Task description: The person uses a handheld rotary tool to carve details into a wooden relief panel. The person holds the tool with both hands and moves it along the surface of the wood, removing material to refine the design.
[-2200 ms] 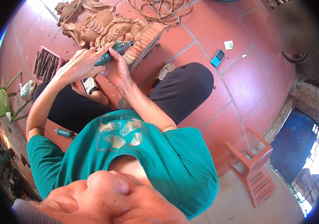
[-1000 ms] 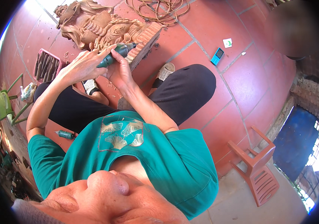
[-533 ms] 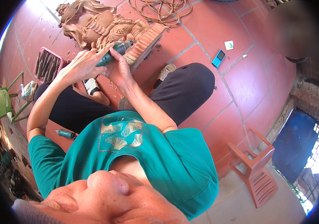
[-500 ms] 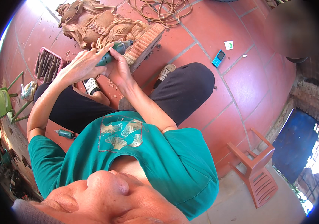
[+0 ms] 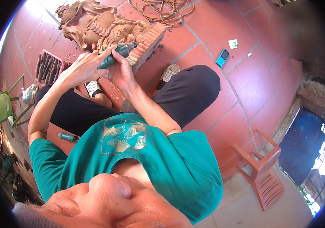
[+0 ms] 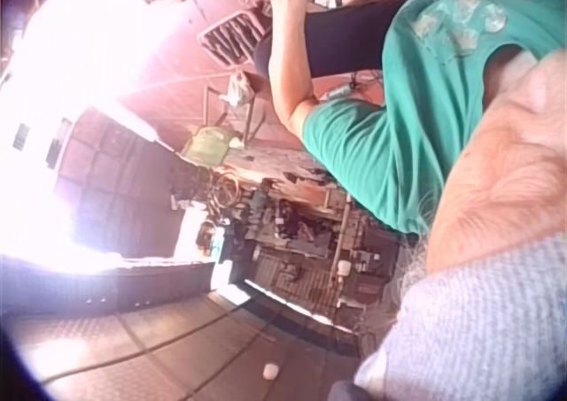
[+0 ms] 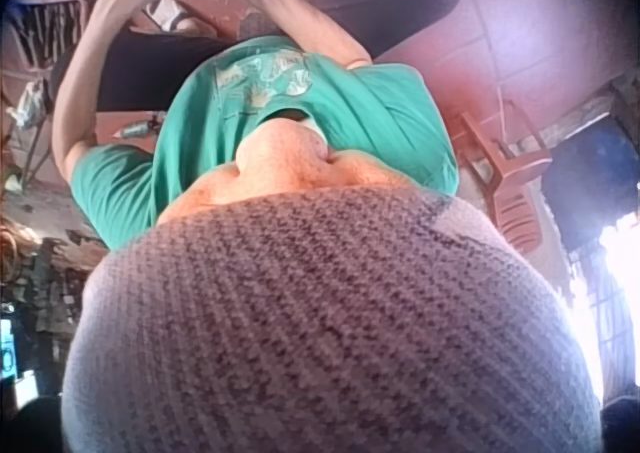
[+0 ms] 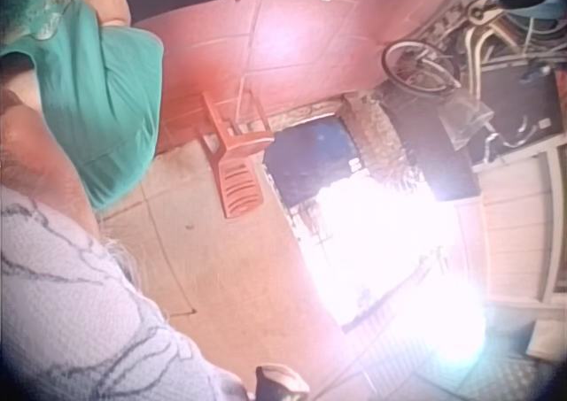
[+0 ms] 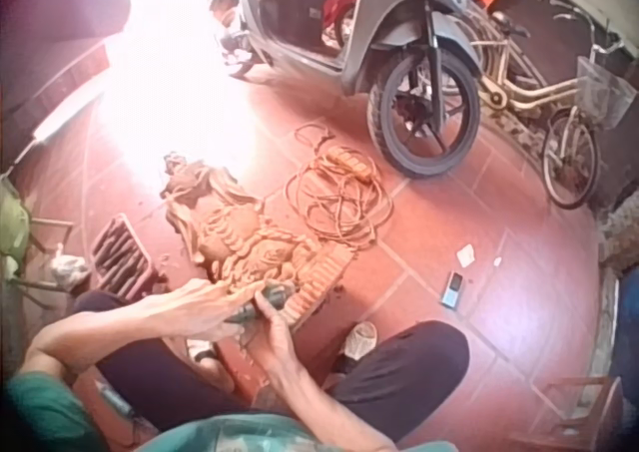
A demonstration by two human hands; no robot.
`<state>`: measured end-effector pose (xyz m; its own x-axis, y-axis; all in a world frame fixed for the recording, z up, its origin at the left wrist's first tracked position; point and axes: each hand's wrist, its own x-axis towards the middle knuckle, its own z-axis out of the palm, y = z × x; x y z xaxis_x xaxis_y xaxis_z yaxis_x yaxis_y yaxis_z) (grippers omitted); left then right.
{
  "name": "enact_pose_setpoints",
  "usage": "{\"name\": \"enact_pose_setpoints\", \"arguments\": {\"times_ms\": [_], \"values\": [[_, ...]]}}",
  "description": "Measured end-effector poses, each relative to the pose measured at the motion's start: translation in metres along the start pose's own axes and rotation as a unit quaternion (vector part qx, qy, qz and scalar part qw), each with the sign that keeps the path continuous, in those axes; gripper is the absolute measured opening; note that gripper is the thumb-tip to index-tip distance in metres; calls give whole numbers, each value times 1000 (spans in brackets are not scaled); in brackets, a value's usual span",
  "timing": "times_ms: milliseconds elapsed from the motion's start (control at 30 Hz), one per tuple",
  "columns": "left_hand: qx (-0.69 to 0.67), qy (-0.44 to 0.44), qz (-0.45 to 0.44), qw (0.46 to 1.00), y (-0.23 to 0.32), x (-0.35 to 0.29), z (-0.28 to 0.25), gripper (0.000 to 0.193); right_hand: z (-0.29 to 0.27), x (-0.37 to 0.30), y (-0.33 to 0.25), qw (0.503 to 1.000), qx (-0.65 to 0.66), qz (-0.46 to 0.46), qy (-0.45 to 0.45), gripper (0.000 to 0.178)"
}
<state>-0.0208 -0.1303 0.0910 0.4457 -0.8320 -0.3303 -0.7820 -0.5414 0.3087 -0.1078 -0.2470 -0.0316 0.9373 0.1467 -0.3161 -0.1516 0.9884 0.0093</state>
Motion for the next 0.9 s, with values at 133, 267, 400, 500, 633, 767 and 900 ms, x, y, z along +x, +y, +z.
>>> {"name": "enact_pose_setpoints", "arguments": {"times_ms": [133,267,400,500,633,767,900], "values": [[-12,9,27,1000,-2,3,5,89,1,-5,0,1000,7,-17,-2,32],[-3,9,46,999,2,6,5,89,0,-10,-3,1000,10,-19,6,33],[2,-11,38,999,8,9,0,89,0,-13,-4,1000,2,-30,5,33],[-8,-5,39,999,8,8,0,88,0,-14,-4,1000,-2,-30,2,34],[-12,12,59,998,3,7,5,88,-4,-13,-3,999,-3,-33,4,37],[-8,13,65,998,3,8,6,88,-4,-14,-3,999,-3,-37,4,39],[-17,19,70,997,5,8,5,88,-1,-14,-3,999,-4,-33,3,38]]}}
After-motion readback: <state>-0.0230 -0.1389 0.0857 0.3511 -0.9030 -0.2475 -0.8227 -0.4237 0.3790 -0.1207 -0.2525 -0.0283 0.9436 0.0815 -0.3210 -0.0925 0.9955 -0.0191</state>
